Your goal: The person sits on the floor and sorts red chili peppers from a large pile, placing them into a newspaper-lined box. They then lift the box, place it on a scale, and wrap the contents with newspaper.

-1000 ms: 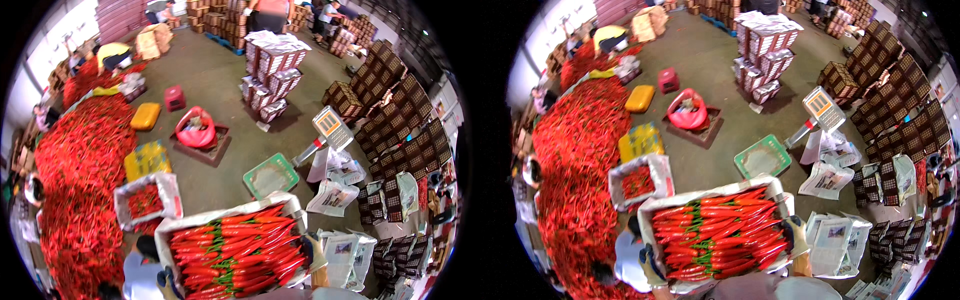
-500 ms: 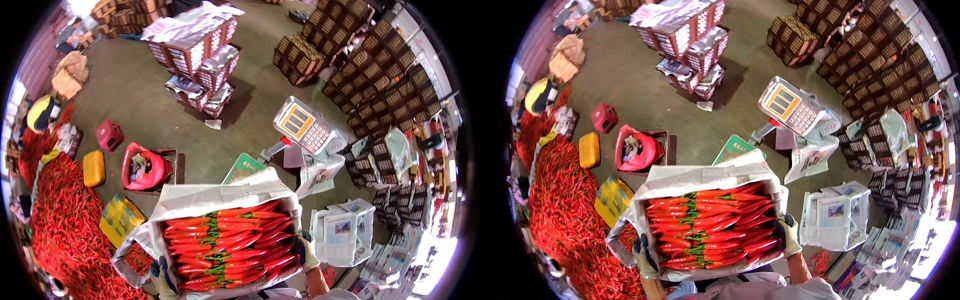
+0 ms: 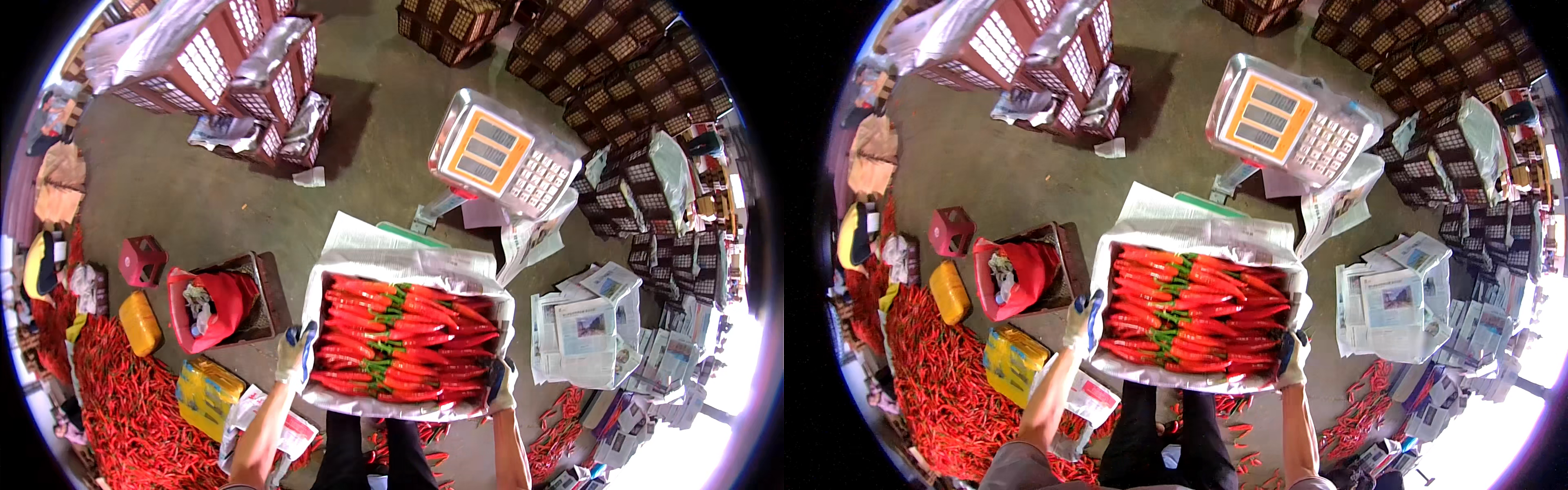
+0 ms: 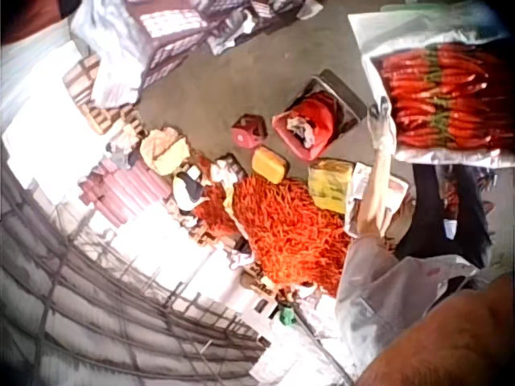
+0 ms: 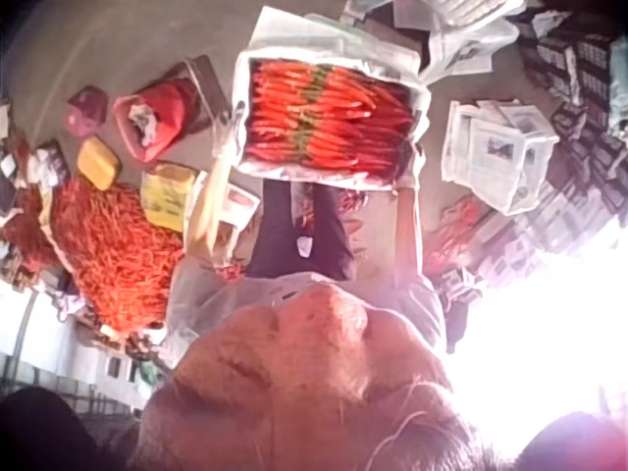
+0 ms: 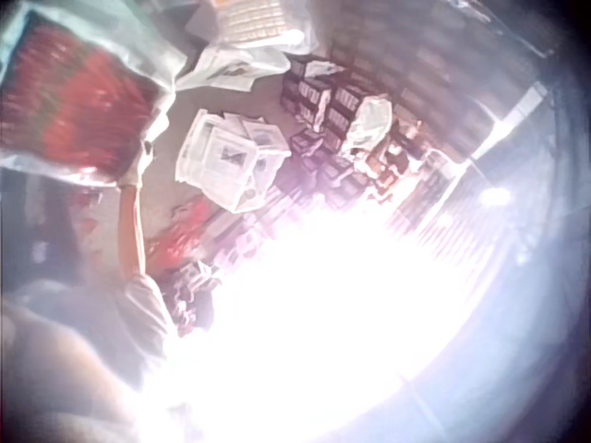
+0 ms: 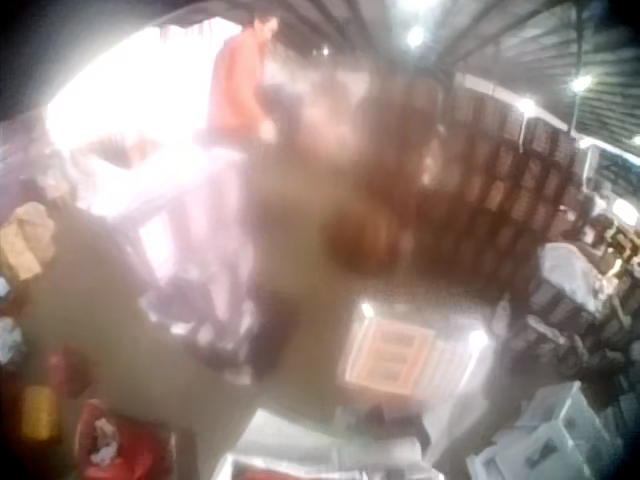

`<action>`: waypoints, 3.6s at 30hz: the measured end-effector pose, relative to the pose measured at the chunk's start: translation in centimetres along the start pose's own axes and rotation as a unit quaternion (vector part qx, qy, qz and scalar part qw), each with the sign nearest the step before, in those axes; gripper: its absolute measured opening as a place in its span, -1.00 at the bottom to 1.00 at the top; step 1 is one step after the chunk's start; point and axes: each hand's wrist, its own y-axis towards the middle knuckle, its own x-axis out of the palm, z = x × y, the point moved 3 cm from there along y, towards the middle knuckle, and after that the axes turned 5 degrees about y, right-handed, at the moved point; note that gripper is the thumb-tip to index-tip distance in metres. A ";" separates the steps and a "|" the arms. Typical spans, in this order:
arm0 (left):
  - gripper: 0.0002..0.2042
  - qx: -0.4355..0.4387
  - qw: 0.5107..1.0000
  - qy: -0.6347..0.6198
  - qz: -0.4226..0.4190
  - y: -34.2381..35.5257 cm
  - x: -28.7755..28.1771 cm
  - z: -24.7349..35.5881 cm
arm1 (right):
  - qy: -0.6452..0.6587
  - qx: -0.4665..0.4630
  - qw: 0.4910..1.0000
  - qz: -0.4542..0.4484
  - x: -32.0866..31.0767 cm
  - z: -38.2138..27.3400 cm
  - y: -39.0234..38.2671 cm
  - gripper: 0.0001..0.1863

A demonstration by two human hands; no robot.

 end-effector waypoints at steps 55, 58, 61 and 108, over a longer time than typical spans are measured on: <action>-0.44 0.171 0.643 0.654 -0.360 -0.8 16.7 -18.6 | -0.697 -0.281 0.659 -0.043 3.0 29.4 2.6 -0.45; -0.54 0.105 0.713 0.622 -0.306 3.9 14.2 -22.5 | -0.610 -0.107 0.751 -0.231 4.1 30.3 6.5 -0.60; -0.59 0.152 0.721 0.585 -0.340 2.5 16.9 -20.8 | -0.319 0.099 0.929 -0.159 -7.1 36.0 8.4 -0.69; -0.61 0.222 0.844 0.375 -0.313 -10.3 24.8 -10.4 | -0.188 -0.275 0.943 0.005 2.0 8.8 6.5 -0.72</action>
